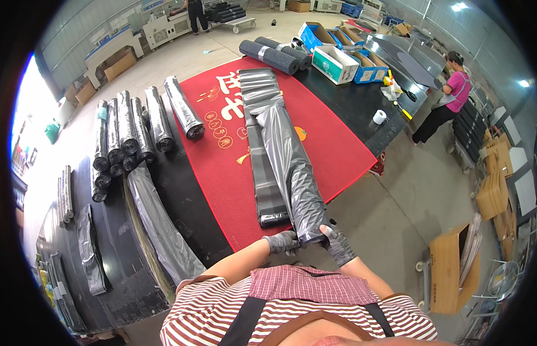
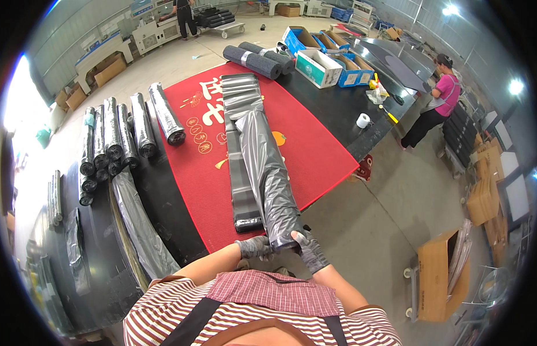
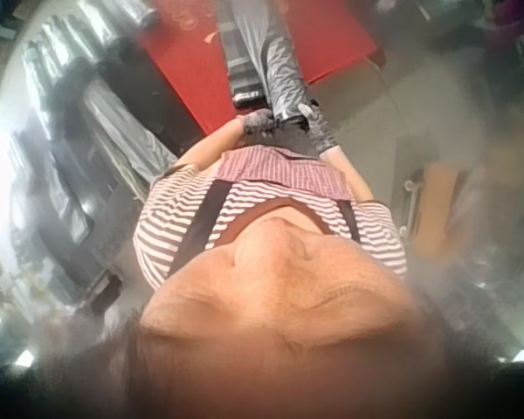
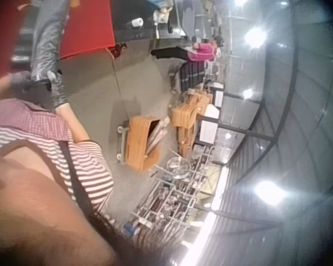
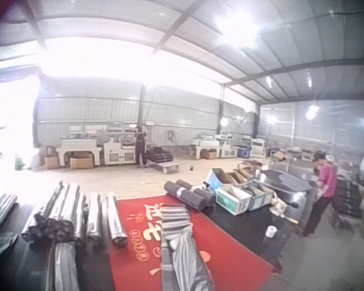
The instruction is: The person slides a roll of plastic film into a grey plastic bag, tucks the ends of the bag, and places the packaged roll onto a stack on the workbench.
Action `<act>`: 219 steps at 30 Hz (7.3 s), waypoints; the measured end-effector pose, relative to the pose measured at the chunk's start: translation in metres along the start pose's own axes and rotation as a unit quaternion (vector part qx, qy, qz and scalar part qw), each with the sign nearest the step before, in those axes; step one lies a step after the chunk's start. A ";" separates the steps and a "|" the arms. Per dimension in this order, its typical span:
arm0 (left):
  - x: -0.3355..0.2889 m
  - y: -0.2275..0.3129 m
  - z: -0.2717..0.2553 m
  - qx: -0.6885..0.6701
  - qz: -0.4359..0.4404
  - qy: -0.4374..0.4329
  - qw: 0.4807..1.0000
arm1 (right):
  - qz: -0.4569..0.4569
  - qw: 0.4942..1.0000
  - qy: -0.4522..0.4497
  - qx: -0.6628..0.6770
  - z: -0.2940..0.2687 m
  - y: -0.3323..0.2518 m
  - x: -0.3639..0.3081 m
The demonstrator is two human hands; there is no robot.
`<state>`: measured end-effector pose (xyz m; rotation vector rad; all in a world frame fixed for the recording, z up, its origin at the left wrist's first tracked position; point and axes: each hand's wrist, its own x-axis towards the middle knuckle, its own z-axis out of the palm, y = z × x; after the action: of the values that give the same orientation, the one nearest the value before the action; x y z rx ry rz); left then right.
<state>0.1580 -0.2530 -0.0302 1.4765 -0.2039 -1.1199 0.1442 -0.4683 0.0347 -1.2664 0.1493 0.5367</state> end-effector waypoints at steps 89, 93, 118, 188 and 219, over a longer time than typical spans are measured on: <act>-0.098 -0.068 0.040 -0.292 -0.078 0.294 0.907 | 0.041 0.902 -0.024 -0.429 -0.068 0.060 -0.022; -0.111 -0.074 0.074 -0.246 -0.074 0.273 0.927 | -0.182 0.889 0.096 -0.409 -0.028 0.033 -0.041; -0.093 -0.078 0.076 -0.205 -0.032 0.332 0.920 | -0.338 0.677 -0.248 -0.606 0.068 0.075 -0.038; 0.034 0.050 -0.237 -0.041 0.006 0.698 0.714 | -0.105 0.842 0.129 -0.512 0.066 -0.073 0.341; -0.113 0.051 -0.128 0.099 0.159 0.685 0.704 | -0.028 0.976 -0.202 -0.076 0.218 -0.042 0.227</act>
<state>0.2151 -0.1030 0.0481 1.9960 0.4801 0.4841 0.3205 -0.2051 0.0486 -1.2796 -0.2722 0.7557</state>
